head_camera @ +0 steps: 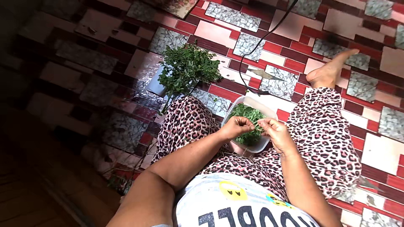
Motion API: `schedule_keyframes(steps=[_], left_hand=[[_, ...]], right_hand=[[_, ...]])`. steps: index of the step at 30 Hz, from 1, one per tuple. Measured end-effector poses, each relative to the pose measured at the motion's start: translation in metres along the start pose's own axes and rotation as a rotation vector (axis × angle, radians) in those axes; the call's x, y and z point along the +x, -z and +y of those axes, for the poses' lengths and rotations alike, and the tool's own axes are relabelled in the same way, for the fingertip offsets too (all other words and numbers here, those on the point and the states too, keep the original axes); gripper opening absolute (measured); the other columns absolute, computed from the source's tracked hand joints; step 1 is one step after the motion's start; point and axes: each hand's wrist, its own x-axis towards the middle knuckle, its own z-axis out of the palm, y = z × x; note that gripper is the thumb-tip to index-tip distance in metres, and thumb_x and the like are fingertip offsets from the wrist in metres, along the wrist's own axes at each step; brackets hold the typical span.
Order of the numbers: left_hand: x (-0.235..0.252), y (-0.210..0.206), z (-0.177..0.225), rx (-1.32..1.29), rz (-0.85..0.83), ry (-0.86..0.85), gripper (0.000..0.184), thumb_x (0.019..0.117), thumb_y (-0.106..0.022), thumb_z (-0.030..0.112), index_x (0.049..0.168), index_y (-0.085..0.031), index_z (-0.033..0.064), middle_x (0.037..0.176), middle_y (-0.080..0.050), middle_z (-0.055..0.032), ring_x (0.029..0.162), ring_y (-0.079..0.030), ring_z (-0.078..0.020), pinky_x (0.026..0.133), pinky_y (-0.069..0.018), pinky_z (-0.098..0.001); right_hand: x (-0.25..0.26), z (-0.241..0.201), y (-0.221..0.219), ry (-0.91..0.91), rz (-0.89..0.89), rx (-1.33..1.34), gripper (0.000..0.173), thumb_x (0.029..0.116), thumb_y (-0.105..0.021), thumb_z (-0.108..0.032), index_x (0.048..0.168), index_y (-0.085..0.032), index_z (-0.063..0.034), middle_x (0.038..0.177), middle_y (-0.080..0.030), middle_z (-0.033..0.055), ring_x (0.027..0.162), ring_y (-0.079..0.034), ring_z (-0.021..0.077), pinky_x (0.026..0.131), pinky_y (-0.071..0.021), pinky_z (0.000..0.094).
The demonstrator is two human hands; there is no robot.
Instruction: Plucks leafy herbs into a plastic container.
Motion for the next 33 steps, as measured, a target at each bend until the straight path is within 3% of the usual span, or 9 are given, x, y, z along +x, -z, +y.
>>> schedule_keyframes(steps=[3, 8, 11, 14, 16, 22, 27, 29, 33], left_hand=[[0.0, 0.001, -0.002, 0.004, -0.015, -0.006, 0.007, 0.0959, -0.067, 0.005, 0.092, -0.07, 0.0003, 0.08, -0.064, 0.0005, 0.072, -0.056, -0.0032, 0.068, -0.0479, -0.0221], [0.0, 0.0, -0.002, 0.06, 0.002, -0.009, 0.01, 0.0955, -0.067, 0.006, 0.088, -0.069, 0.0005, 0.075, -0.061, 0.0007, 0.069, -0.054, -0.0036, 0.066, -0.0463, -0.0225], [0.0, -0.001, -0.003, -0.048, 0.071, 0.063, 0.01, 0.097, -0.066, 0.007, 0.089, -0.069, 0.0019, 0.076, -0.061, 0.001, 0.066, -0.052, -0.0033, 0.061, -0.0436, -0.0207], [0.002, 0.0, -0.004, -0.155, 0.126, 0.128, 0.009, 0.0981, -0.066, 0.01, 0.091, -0.069, 0.0045, 0.072, -0.057, 0.0025, 0.055, -0.044, -0.0018, 0.05, -0.0355, -0.0179], [0.002, 0.0, -0.005, -0.187, 0.129, 0.145, 0.008, 0.0983, -0.066, 0.01, 0.092, -0.069, 0.0051, 0.071, -0.056, 0.0029, 0.053, -0.042, -0.0017, 0.049, -0.0343, -0.0177], [0.001, -0.003, -0.004, -0.129, 0.117, 0.108, 0.01, 0.0975, -0.066, 0.008, 0.089, -0.068, 0.0041, 0.072, -0.059, 0.0021, 0.057, -0.046, -0.0023, 0.052, -0.0373, -0.0185], [0.005, 0.005, -0.007, -0.142, 0.173, 0.067, 0.01, 0.0965, -0.065, 0.007, 0.088, -0.068, 0.0044, 0.075, -0.061, 0.0023, 0.063, -0.051, -0.0023, 0.057, -0.0413, -0.0201], [0.005, 0.006, -0.007, -0.161, 0.172, 0.061, 0.008, 0.0956, -0.066, 0.007, 0.088, -0.068, 0.0043, 0.074, -0.061, 0.003, 0.06, -0.049, -0.0015, 0.055, -0.0389, -0.0194], [0.0, 0.002, -0.002, -0.119, 0.161, 0.081, 0.011, 0.0972, -0.066, 0.009, 0.087, -0.068, 0.006, 0.072, -0.059, 0.0023, 0.058, -0.046, -0.0025, 0.053, -0.0375, -0.019]], right_hand=[[0.001, 0.004, -0.003, 0.052, -0.041, 0.023, 0.004, 0.0944, -0.066, -0.004, 0.095, -0.069, -0.0038, 0.095, -0.07, 0.0038, 0.085, -0.065, 0.0104, 0.078, -0.0552, 0.0284], [0.003, 0.008, -0.01, 0.201, 0.099, 0.124, 0.01, 0.0902, -0.06, 0.0, 0.087, -0.067, -0.0064, 0.104, -0.07, 0.0044, 0.092, -0.066, 0.0127, 0.08, -0.0561, 0.0308], [0.003, 0.004, -0.006, 0.111, 0.123, 0.134, 0.01, 0.0924, -0.057, -0.005, 0.096, -0.066, -0.0062, 0.109, -0.069, 0.0045, 0.083, -0.065, 0.0113, 0.073, -0.0561, 0.029], [0.0, 0.003, -0.001, -0.032, -0.011, 0.162, 0.037, 0.0888, -0.059, -0.005, 0.125, -0.059, -0.003, 0.113, -0.066, 0.0082, 0.085, -0.066, 0.014, 0.075, -0.0577, 0.0306], [-0.003, 0.004, -0.004, -0.067, -0.067, 0.224, 0.05, 0.0847, -0.063, -0.001, 0.134, -0.052, -0.0025, 0.109, -0.066, 0.0095, 0.086, -0.068, 0.0148, 0.077, -0.0587, 0.0311], [0.0, 0.007, -0.021, 0.056, 0.023, 0.162, 0.05, 0.0837, -0.069, 0.008, 0.131, -0.054, -0.0012, 0.106, -0.065, 0.0095, 0.081, -0.067, 0.0145, 0.074, -0.0598, 0.0313], [-0.002, 0.005, -0.011, 0.023, -0.023, 0.129, 0.051, 0.0806, -0.069, 0.012, 0.128, -0.054, 0.0002, 0.093, -0.066, 0.0076, 0.077, -0.067, 0.0137, 0.074, -0.0601, 0.0305], [-0.004, 0.005, -0.005, -0.028, -0.085, 0.131, 0.053, 0.0802, -0.073, 0.004, 0.129, -0.054, -0.001, 0.103, -0.066, 0.008, 0.085, -0.067, 0.0136, 0.078, -0.0595, 0.0296], [-0.005, 0.002, -0.011, -0.09, -0.044, 0.253, 0.021, 0.0897, -0.066, 0.003, 0.111, -0.062, -0.0006, 0.101, -0.068, 0.0071, 0.083, -0.066, 0.0126, 0.077, -0.058, 0.0297]])
